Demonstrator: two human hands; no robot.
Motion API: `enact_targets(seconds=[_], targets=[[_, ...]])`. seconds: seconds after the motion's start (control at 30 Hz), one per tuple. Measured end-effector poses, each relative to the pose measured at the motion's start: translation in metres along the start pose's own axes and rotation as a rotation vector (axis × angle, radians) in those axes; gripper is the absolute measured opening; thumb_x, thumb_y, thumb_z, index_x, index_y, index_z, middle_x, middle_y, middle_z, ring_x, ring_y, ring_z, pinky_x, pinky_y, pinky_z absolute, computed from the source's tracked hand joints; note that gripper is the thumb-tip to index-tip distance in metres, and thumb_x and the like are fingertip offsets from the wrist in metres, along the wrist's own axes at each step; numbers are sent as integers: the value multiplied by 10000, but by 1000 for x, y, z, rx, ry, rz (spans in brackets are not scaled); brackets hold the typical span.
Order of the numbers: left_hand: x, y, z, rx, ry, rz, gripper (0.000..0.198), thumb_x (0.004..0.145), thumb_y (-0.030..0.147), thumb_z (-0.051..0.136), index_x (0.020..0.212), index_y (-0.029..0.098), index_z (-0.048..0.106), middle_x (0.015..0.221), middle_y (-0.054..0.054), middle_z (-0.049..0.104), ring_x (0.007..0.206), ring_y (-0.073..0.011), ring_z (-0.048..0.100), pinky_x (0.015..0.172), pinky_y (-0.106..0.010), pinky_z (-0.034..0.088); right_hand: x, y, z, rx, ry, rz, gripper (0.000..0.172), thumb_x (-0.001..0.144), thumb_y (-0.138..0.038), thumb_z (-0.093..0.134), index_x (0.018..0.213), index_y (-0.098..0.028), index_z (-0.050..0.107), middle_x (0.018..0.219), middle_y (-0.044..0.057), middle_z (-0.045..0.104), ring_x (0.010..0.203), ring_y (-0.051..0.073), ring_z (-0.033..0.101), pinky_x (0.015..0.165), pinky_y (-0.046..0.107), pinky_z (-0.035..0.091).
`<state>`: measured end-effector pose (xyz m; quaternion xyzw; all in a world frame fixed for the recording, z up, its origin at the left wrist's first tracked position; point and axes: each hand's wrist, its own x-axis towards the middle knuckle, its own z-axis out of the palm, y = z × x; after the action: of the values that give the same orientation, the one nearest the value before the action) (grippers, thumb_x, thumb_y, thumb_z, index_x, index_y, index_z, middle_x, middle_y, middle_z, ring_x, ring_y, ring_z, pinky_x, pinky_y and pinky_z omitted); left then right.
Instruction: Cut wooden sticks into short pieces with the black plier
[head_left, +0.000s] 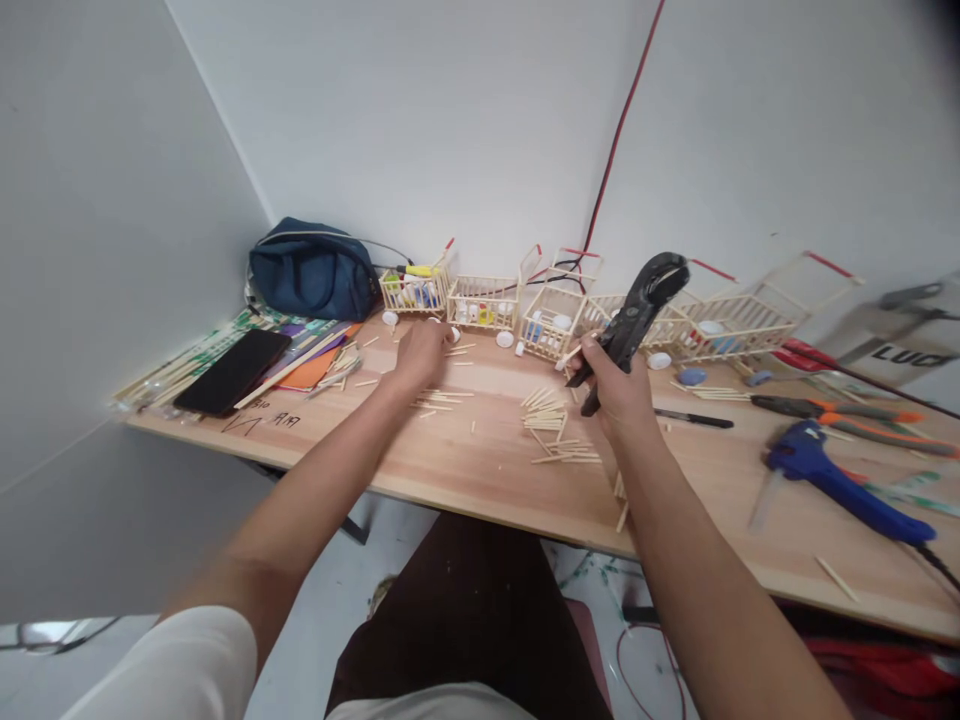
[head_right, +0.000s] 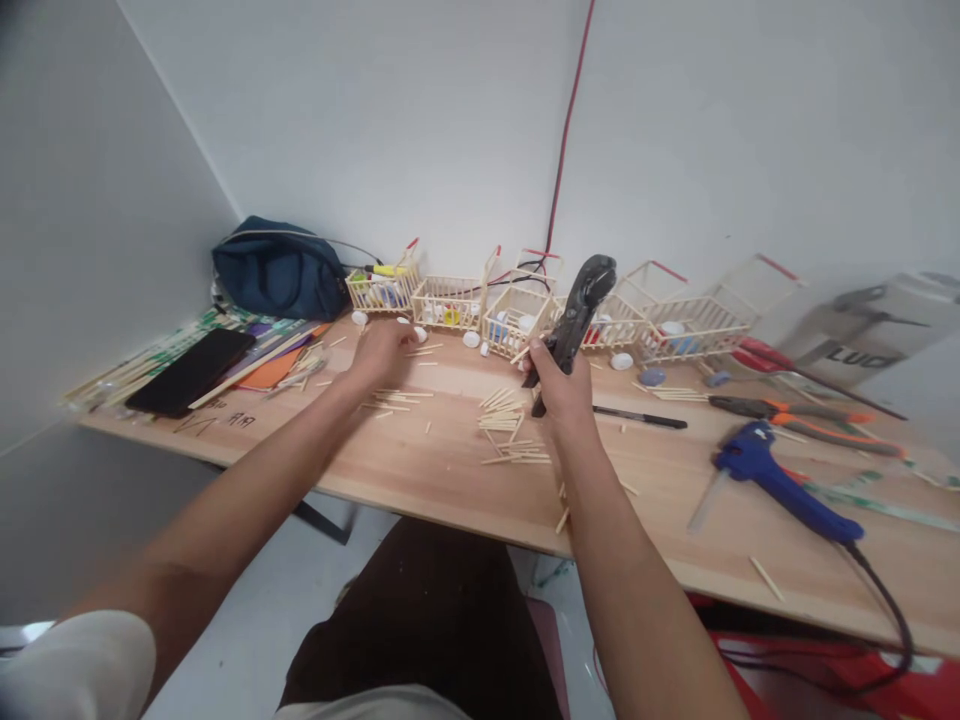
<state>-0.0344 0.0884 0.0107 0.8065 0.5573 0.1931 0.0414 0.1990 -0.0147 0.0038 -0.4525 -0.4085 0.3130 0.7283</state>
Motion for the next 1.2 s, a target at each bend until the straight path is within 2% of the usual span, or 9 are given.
enact_targets(seconds=[0.27, 0.43, 0.53, 0.6, 0.67, 0.73, 0.83, 1.0, 1.2], targets=[[-3, -4, 10, -5, -83, -69, 175, 813, 138, 518, 897, 150, 670, 1034, -142, 662, 1036, -289, 557, 839, -346, 397, 0, 3, -1, -55, -32, 9, 351, 634, -462, 773, 741, -208, 555, 610, -44, 537, 556, 97, 515, 541, 233, 448], [-5, -4, 9, -117, -11, -107, 184, 797, 56, 498, 884, 102, 653, 1048, -198, 657, 1061, -306, 549, 852, -353, 390, 0, 8, -5, -161, -88, -6, 329, 696, -494, 716, 786, -221, 556, 619, -38, 525, 576, 127, 531, 574, 274, 465], [-5, -5, 4, -262, 52, -118, 144, 780, 76, 548, 865, 102, 662, 923, -149, 681, 927, -254, 604, 783, -315, 414, -1, 13, -8, -250, -89, -14, 331, 726, -517, 693, 769, -210, 577, 624, -21, 547, 592, 141, 545, 583, 286, 470], [-7, 0, 0, -444, 31, -107, 138, 781, 107, 577, 878, 105, 675, 796, -83, 676, 753, -175, 605, 691, -265, 422, -2, 13, -7, -274, -97, -1, 341, 727, -527, 694, 757, -204, 590, 626, -15, 563, 592, 143, 546, 586, 288, 466], [-12, 12, -3, -793, -98, -107, 147, 789, 138, 602, 905, 101, 685, 698, -31, 642, 602, -103, 544, 601, -219, 400, -5, 11, -5, -275, -129, 10, 339, 727, -523, 698, 757, -203, 592, 611, -19, 564, 584, 139, 535, 588, 285, 454], [-21, 28, -4, -1229, -285, -144, 140, 737, 159, 689, 860, 93, 687, 674, -13, 617, 561, -67, 506, 567, -194, 386, -7, 8, -1, -263, -158, 15, 337, 723, -516, 705, 768, -203, 587, 588, -27, 548, 565, 133, 513, 574, 278, 434], [-34, 55, 1, -1534, -429, -210, 201, 661, 183, 786, 807, 95, 679, 693, -12, 617, 585, -57, 536, 575, -184, 410, -10, 6, 4, -224, -207, 37, 356, 712, -518, 714, 797, -195, 591, 590, -29, 540, 557, 128, 498, 556, 271, 411], [-46, 81, 16, -1601, -423, -202, 187, 646, 186, 797, 744, 97, 664, 697, -25, 645, 573, -60, 541, 538, -181, 395, -9, 9, 4, -280, -278, 32, 385, 720, -553, 688, 795, -186, 603, 593, -26, 528, 554, 126, 479, 549, 270, 402], [-50, 81, 23, -1522, -359, -179, 146, 660, 195, 755, 708, 101, 654, 671, -43, 675, 501, -53, 491, 522, -197, 365, -10, 12, 3, -385, -283, -10, 348, 735, -521, 660, 823, -188, 613, 647, -16, 549, 621, 144, 501, 606, 277, 413]])
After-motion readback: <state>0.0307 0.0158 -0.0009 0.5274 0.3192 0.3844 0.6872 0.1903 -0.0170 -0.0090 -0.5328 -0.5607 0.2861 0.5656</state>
